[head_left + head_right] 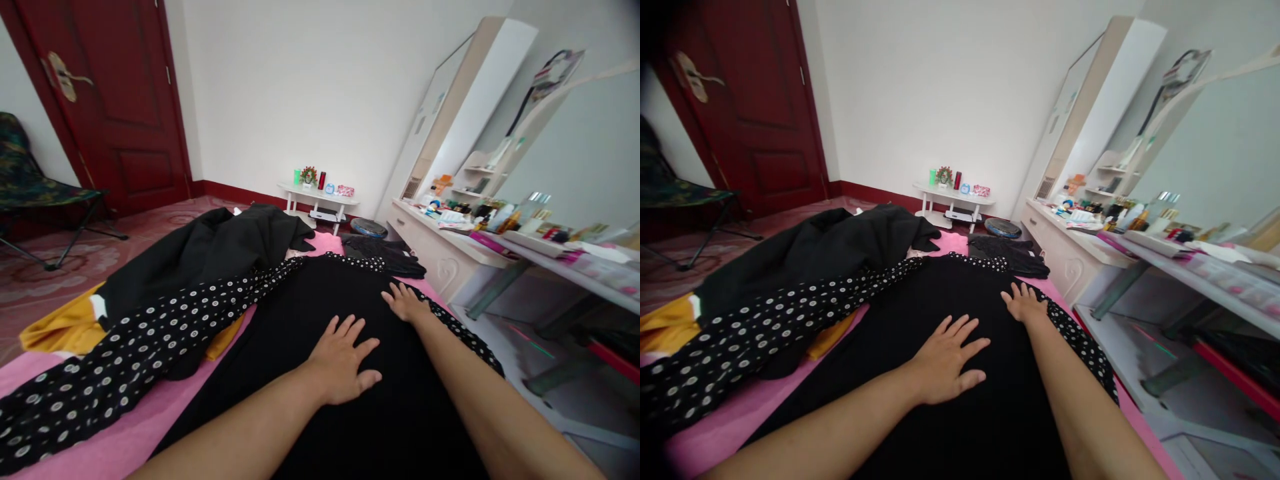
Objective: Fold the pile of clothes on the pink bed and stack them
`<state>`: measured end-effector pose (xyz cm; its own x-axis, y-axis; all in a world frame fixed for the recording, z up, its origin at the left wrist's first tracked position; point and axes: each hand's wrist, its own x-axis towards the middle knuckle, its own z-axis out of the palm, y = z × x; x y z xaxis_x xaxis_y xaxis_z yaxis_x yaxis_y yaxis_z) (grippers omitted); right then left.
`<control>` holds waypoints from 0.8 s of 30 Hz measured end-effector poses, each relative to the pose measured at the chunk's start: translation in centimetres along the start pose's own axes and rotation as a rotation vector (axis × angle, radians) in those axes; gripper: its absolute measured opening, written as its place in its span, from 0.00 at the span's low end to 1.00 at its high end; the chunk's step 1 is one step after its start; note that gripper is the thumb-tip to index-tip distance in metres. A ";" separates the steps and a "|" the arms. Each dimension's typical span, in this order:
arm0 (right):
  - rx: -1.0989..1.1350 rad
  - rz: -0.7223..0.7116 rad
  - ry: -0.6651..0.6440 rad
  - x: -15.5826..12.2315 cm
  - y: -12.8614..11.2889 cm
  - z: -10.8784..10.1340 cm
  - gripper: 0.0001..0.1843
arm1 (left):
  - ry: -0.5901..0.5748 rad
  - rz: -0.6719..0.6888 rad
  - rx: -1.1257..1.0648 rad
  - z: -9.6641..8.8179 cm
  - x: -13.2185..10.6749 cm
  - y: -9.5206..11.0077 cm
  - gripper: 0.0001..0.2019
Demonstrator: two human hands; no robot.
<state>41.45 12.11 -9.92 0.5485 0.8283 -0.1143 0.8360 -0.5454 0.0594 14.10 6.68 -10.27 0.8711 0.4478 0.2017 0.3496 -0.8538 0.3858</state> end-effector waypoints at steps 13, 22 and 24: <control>0.444 -0.360 0.242 -9.7 -7.5 3.1 0.27 | -0.002 -0.007 0.037 -0.1 -0.1 -0.3 0.23; 0.916 -0.406 0.406 -7.8 -5.6 4.4 0.17 | -0.262 0.104 0.046 -7.4 -10.0 1.9 0.23; 0.931 -0.404 0.407 -7.7 -5.6 4.5 0.16 | -0.115 0.112 0.105 -10.0 -13.7 1.1 0.13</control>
<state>32.49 8.19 -13.84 0.3425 0.8549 0.3896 0.7116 0.0348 -0.7018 -0.93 2.28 -3.64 0.9382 0.3200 0.1320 0.2768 -0.9224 0.2694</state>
